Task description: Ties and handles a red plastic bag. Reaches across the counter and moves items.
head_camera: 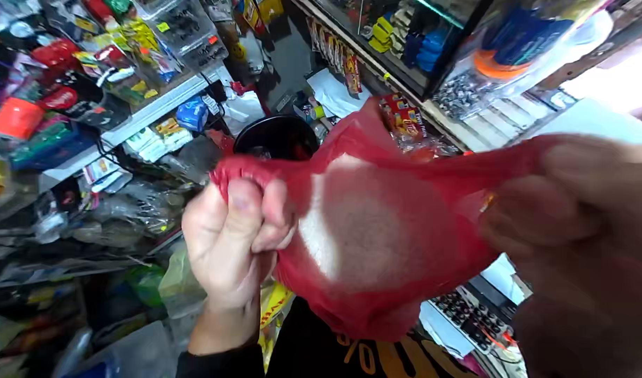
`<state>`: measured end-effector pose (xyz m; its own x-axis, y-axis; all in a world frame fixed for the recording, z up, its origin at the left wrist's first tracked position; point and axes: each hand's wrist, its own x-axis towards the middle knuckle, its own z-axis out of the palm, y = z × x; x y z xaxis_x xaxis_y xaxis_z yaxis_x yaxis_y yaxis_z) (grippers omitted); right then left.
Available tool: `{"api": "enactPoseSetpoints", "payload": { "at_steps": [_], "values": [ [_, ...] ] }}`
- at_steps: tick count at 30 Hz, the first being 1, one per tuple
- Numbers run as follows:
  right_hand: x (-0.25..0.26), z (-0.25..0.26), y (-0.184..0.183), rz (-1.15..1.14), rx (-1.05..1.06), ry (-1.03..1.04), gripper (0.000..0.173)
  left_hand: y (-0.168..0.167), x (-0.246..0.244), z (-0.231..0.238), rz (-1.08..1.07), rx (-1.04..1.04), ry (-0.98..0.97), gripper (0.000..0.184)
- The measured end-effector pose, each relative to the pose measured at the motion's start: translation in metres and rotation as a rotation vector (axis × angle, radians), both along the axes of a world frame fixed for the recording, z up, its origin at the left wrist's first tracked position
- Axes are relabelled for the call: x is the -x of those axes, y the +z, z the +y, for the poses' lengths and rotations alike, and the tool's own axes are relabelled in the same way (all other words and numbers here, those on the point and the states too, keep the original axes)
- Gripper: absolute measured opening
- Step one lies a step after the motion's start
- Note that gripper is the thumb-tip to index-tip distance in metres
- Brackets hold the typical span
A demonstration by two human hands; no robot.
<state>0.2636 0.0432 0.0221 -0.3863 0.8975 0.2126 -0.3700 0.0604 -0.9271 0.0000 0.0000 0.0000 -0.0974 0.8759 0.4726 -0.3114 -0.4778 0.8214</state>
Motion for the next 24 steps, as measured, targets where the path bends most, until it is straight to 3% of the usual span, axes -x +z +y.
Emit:
{"api": "enactPoseSetpoints", "payload": {
  "at_steps": [4, 10, 17, 20, 24],
  "values": [
    [0.056, 0.018, -0.033, -0.142, 0.141, 0.007, 0.030, -0.039, 0.059, 0.008, 0.066, 0.149, 0.027, 0.022],
    [0.119, 0.056, -0.130, -0.374, 0.478, -0.134, 0.036, -0.115, 0.117, 0.030, 0.319, 0.469, 0.040, 0.029],
    [0.232, 0.099, -0.225, -0.683, 0.592, 0.033, 0.035, -0.250, 0.193, 0.053, 0.161, 0.959, 0.337, 0.029],
    [0.228, 0.128, -0.260, -0.768, 0.654, -0.046, 0.033, -0.267, 0.187, 0.074, 0.189, 1.091, 0.305, 0.028],
    [0.231, 0.143, -0.300, -0.650, 0.700, -0.169, 0.033, -0.279, 0.190, 0.083, 0.167, 1.154, 0.255, 0.030]
  ]
}}
